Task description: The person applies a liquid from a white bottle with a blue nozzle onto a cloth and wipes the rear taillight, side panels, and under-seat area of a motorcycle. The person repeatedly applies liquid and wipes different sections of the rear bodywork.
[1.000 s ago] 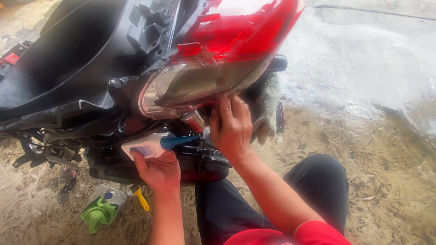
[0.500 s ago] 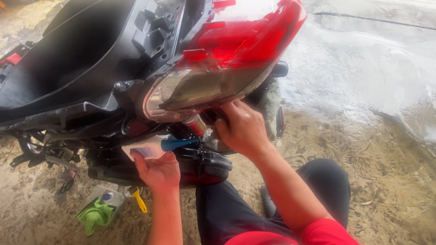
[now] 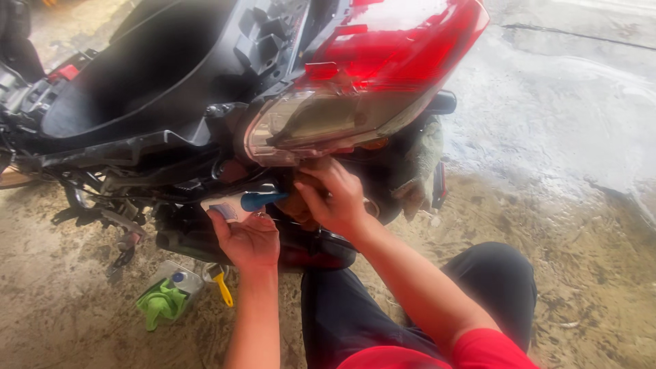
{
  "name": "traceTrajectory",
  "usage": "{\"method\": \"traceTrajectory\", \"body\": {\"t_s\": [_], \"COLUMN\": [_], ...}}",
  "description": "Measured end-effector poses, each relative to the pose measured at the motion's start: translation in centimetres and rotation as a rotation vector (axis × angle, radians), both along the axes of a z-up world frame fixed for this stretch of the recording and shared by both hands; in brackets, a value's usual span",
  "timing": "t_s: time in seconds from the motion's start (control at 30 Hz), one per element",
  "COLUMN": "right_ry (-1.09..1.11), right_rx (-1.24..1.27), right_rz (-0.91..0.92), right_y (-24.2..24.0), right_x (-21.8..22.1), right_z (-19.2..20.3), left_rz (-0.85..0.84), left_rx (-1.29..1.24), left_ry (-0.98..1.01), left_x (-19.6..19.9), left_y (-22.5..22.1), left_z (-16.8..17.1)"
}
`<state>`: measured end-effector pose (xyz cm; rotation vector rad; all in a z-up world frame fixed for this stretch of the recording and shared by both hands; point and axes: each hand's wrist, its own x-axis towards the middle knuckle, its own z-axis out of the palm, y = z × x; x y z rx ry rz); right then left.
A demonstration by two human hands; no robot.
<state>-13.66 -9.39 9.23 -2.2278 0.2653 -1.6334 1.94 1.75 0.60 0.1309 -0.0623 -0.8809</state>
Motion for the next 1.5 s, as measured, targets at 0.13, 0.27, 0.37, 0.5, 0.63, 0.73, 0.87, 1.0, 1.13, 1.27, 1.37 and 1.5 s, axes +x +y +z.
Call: {"method": "traceTrajectory", "body": {"t_s": [0.13, 0.27, 0.37, 0.5, 0.63, 0.73, 0.87, 1.0, 1.13, 1.27, 1.37, 1.5], "right_ry": [-0.065, -0.054, -0.400, -0.174, -0.408, -0.482, -0.276, -0.298, -0.428, -0.194, 0.018, 0.065], "right_rx": [0.302, 0.800, 0.892, 0.196, 0.636, 0.679, 0.559, 0.219, 0.127, -0.116, -0.219, -0.088], "right_rz": [-0.013, 0.279, 0.330, -0.305, 0.001, -0.021, -0.076, -0.338, -0.612, -0.709, -0.760, -0.770], "right_y": [1.6, 1.9, 2.1, 2.6, 1.9, 0.8, 0.5, 1.0, -0.6, 0.6, 1.7, -0.1], "right_x": [0.0, -1.5, -1.3, -0.1, 1.4, 1.9, 1.2, -1.9, -3.8, -0.7, 0.3, -3.6], "right_z": [-0.9, -0.1, 0.2, -1.2, -3.4, -5.1, -5.4, -3.4, 1.2, 3.9, 5.9, 12.2], "left_rz": [-0.020, -0.059, -0.040, 0.020, -0.004, -0.045, -0.056, -0.105, -0.106, -0.100, -0.119, -0.145], "left_rx": [-0.074, -0.157, -0.160, -0.080, -0.094, -0.128, -0.146, -0.285, -0.307, -0.298, -0.314, -0.292], "left_ry": [0.085, 0.100, 0.084, 0.079, 0.080, 0.051, 0.053, 0.088, 0.064, 0.057, 0.060, 0.091], "left_x": [0.6, 0.7, 0.8, 0.5, 0.9, 0.9, 0.6, 0.6, 0.7, 0.6, 0.3, 0.6], "left_y": [0.3, 0.0, -0.1, -0.3, -0.1, 0.1, 0.1, 0.2, 0.1, 0.0, 0.1, 0.4], "left_z": [-0.7, -1.4, -1.6, -1.6, -2.0, -2.3, -1.7, -1.2, -1.1, -0.7, -0.4, -0.2]}}
